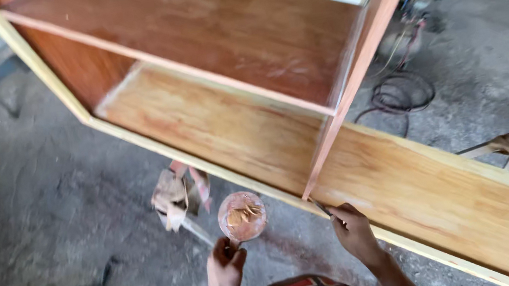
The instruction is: The person applies wood filler to the seams and edges of a wooden cabinet using a small knife, scooping filler from a bowl and pressing it into gaps along the frame. They move around the cabinet, working on different joints and shelves, and at the end scrape excess filler from the knife back into the bowl.
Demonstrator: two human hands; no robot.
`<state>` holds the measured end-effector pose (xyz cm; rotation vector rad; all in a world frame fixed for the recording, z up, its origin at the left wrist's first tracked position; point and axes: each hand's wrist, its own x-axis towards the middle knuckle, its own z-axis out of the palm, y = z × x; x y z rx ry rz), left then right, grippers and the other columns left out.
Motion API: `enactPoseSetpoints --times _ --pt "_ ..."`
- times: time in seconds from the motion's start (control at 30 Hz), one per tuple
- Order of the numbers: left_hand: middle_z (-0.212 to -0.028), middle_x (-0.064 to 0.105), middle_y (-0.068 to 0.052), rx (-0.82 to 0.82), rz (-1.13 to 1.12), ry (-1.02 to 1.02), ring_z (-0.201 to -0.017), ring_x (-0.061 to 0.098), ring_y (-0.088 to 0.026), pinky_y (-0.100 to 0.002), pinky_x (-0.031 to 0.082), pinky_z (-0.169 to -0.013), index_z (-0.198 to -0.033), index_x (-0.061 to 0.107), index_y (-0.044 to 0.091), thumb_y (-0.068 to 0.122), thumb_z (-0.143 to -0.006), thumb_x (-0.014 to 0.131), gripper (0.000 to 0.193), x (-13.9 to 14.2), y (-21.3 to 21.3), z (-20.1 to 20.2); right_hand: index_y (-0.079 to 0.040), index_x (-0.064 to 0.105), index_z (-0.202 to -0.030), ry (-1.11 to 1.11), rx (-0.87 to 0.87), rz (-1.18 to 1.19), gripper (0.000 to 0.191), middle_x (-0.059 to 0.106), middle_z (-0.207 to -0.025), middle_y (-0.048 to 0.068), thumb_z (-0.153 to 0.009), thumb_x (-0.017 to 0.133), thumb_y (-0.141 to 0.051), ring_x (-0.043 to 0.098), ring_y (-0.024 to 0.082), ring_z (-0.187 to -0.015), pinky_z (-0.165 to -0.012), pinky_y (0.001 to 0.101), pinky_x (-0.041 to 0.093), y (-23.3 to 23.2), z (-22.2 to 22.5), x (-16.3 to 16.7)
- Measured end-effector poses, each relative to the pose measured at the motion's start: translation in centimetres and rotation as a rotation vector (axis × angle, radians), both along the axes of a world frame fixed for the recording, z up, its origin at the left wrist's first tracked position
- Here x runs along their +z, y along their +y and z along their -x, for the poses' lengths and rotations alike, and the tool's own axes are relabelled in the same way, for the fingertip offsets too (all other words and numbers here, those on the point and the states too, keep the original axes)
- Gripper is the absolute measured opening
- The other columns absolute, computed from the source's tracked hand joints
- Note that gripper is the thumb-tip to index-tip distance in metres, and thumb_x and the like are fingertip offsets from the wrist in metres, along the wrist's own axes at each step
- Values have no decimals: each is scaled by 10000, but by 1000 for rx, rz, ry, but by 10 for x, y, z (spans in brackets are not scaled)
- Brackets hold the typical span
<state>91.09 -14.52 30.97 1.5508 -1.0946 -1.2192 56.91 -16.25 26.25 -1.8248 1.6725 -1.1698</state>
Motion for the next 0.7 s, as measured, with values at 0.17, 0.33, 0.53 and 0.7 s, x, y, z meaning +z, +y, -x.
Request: enactPoseSetpoints --times 0.17,0.33,0.53,0.7 --pt "-719 596 47 -140 111 207 -643 465 -44 -259 396 -548 -965 657 17 81 -842 674 140 21 -7 6 7 701 -1172 -80 -19 192 259 638 -871 102 -925 626 21 584 176 -681 -601 275 477 17 -37 95" --pt "-658 485 38 -216 136 203 -604 393 -47 -261 310 -519 -928 647 -11 94 -878 706 129 26 -14 8 13 687 -1171 -86 4 322 255 641 -869 86 -927 614 36 606 159 -705 -615 266 483 38 -61 144" --pt "-643 495 60 -249 93 271 -589 390 -34 -250 308 -513 -983 644 -10 56 -857 714 158 22 -7 -2 22 690 -1165 -102 -25 262 252 627 -848 87 -926 612 37 592 165 -703 -623 278 479 64 -71 154" --pt "-631 468 46 -232 65 217 -578 369 -44 -253 285 -506 -1020 673 -11 39 -849 706 182 16 -9 -4 29 687 -1142 -111 -51 222 231 632 -866 100 -923 612 31 597 169 -702 -622 285 482 67 -64 144"
